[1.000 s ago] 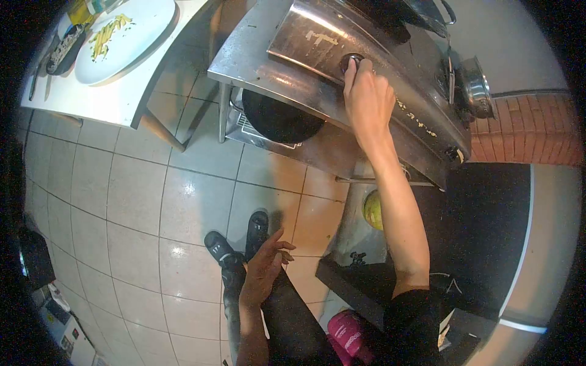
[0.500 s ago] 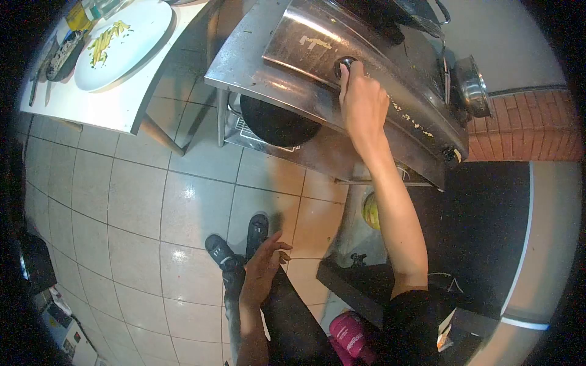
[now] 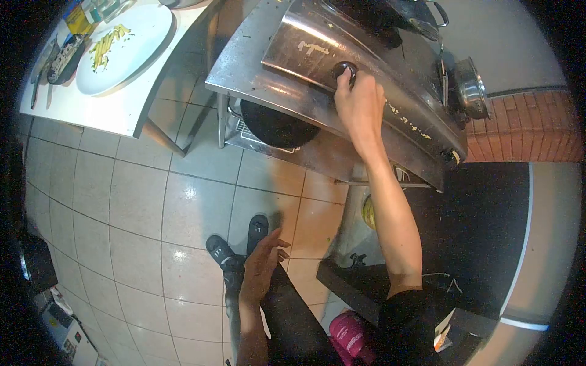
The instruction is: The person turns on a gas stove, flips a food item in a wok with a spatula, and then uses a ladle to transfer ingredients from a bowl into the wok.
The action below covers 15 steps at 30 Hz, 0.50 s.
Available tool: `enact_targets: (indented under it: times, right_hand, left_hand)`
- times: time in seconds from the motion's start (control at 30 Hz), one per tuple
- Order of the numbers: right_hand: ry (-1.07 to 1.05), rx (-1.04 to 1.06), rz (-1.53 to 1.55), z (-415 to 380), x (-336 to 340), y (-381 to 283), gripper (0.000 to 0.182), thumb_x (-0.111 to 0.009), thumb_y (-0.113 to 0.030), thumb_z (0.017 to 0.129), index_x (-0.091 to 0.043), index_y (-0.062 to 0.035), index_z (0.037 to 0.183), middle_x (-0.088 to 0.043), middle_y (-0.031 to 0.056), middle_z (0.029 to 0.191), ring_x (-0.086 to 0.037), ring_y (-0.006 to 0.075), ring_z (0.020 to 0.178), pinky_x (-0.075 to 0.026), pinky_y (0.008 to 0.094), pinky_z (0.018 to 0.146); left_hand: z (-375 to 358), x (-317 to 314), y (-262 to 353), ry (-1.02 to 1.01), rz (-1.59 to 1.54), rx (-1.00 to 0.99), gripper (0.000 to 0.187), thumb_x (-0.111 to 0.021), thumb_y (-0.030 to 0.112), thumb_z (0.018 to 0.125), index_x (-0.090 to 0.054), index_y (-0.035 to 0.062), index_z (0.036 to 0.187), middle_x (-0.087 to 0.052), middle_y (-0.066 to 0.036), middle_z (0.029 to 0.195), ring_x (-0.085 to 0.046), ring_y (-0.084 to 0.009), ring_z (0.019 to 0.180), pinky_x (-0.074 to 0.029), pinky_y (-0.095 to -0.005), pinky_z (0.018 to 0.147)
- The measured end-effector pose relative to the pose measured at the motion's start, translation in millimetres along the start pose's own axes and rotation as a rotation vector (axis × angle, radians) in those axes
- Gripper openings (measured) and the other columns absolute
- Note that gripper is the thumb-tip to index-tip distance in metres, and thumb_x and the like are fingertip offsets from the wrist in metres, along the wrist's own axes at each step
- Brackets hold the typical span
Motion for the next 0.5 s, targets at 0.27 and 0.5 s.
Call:
enact_targets:
  times: [0.27,0.5]
  right_hand:
    - [-0.339,-0.329,0.402,7,-23,20,0.026,-0.050,-0.012,0.091,-0.055,0.0120,0.083,-0.061,0.0122,0.059,-0.062,0.0150,0.050,-0.048,0.0272,0.041]
    - [-0.376,-0.209,0.327,11,-18,14,0.022,-0.054,-0.011,0.086,-0.053,0.0093,0.078,-0.060,0.0185,0.059,-0.064,0.0279,0.053,-0.050,0.0390,0.052]
  left_hand:
    - [12,-5,28,0.028,0.008,-0.034,0.038,-0.047,0.012,0.095,-0.043,0.0027,0.131,-0.056,-0.007,0.109,-0.052,-0.0146,0.089,-0.042,-0.0278,0.082]
    - [19,-6,46,0.034,0.042,-0.058,0.036,-0.046,0.014,0.095,-0.045,0.0045,0.130,-0.057,-0.007,0.109,-0.053,-0.0148,0.089,-0.042,-0.0284,0.081]
Point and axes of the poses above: each hand's wrist, its own z-axis towards the middle knuckle, its own x-axis out of the back of the hand, y = z × x, the point moved 7 cm from there along z, towards the middle knuckle
